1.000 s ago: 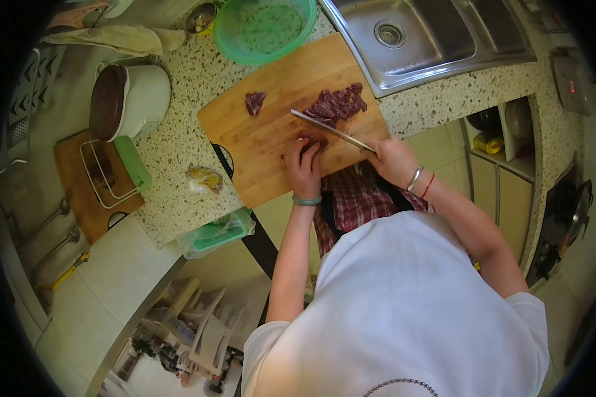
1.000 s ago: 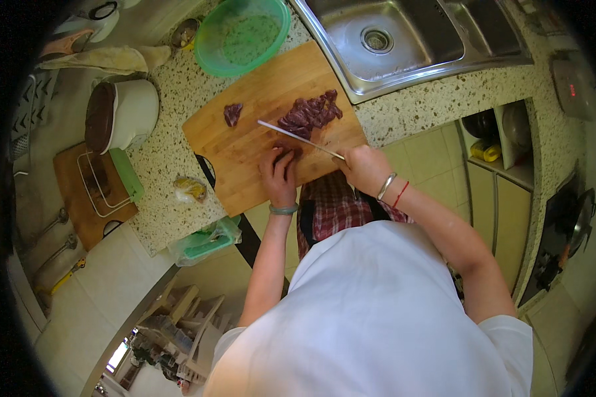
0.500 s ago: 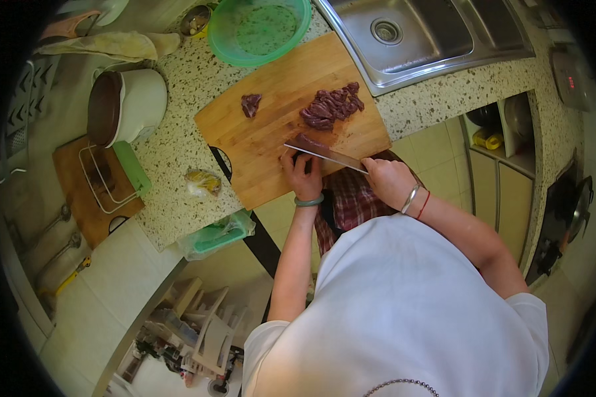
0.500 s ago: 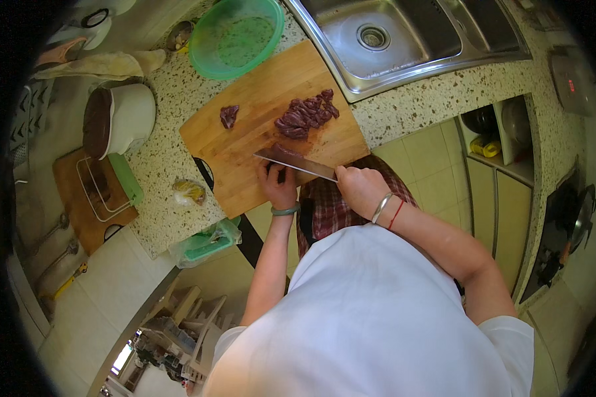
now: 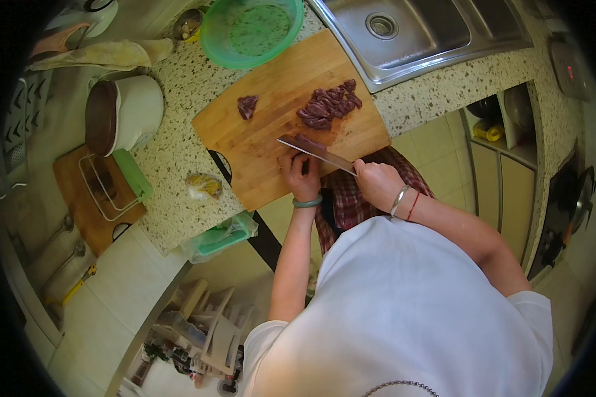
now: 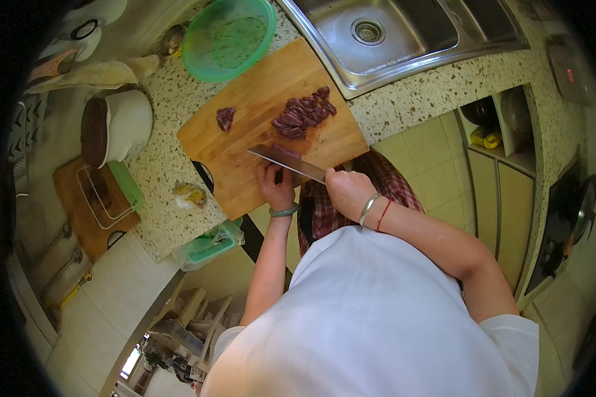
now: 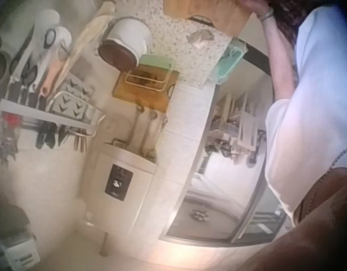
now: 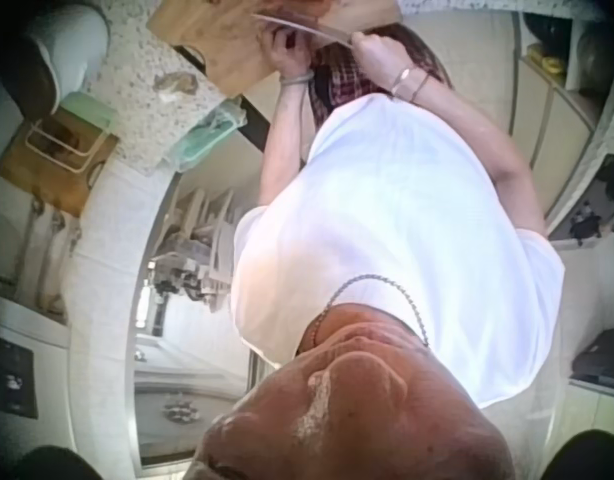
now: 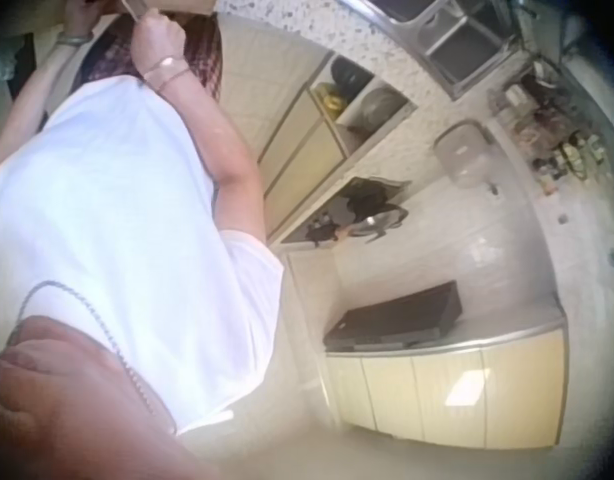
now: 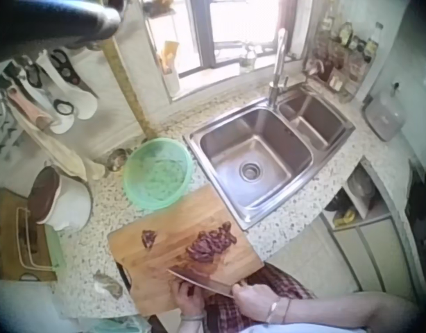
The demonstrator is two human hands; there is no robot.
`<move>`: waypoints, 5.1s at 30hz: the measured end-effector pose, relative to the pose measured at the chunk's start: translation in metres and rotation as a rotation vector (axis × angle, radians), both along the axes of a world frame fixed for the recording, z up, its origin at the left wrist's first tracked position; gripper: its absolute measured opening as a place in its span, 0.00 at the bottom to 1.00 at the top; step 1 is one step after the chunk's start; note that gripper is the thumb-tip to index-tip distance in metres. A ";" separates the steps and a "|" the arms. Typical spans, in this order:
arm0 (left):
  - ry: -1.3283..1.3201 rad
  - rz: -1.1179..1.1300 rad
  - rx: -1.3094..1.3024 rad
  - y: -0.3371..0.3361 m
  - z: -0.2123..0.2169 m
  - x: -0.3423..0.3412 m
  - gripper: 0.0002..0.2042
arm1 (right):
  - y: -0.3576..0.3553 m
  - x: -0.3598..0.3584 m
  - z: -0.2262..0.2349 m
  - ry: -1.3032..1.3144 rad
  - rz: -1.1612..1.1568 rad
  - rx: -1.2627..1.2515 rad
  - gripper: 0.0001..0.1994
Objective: The person slices a piece of raw red meat into thin strips on a wooden cutting board using a large knife. The person holds the meat with the left hand and uses the right hand to cut it into uniform pieces. The sliced meat is gathered into a pile on the board.
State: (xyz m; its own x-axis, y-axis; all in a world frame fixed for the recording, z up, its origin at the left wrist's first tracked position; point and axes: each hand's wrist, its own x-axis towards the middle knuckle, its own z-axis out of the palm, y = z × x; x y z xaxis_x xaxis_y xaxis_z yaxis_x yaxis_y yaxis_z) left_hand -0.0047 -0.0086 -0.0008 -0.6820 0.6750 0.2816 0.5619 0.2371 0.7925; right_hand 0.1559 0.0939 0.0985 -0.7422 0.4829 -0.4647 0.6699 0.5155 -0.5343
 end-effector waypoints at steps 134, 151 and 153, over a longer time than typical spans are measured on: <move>0.133 0.008 -0.193 0.009 0.045 -0.027 0.10 | 0.035 0.018 -0.023 0.130 -0.200 -0.099 0.11; 0.008 0.184 0.027 0.033 0.023 -0.002 0.10 | 0.031 0.010 -0.025 0.218 -0.174 0.036 0.07; -0.056 0.186 0.045 0.034 0.018 -0.004 0.09 | 0.028 0.011 -0.017 0.210 -0.162 0.052 0.06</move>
State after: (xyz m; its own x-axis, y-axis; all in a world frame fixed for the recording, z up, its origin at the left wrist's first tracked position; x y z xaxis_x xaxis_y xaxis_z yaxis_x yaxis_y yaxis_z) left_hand -0.0082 0.0249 0.0176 -0.8089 0.5237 0.2672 0.4668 0.2958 0.8334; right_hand 0.1670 0.1223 0.0814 -0.7309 0.6223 -0.2802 0.6231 0.4410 -0.6460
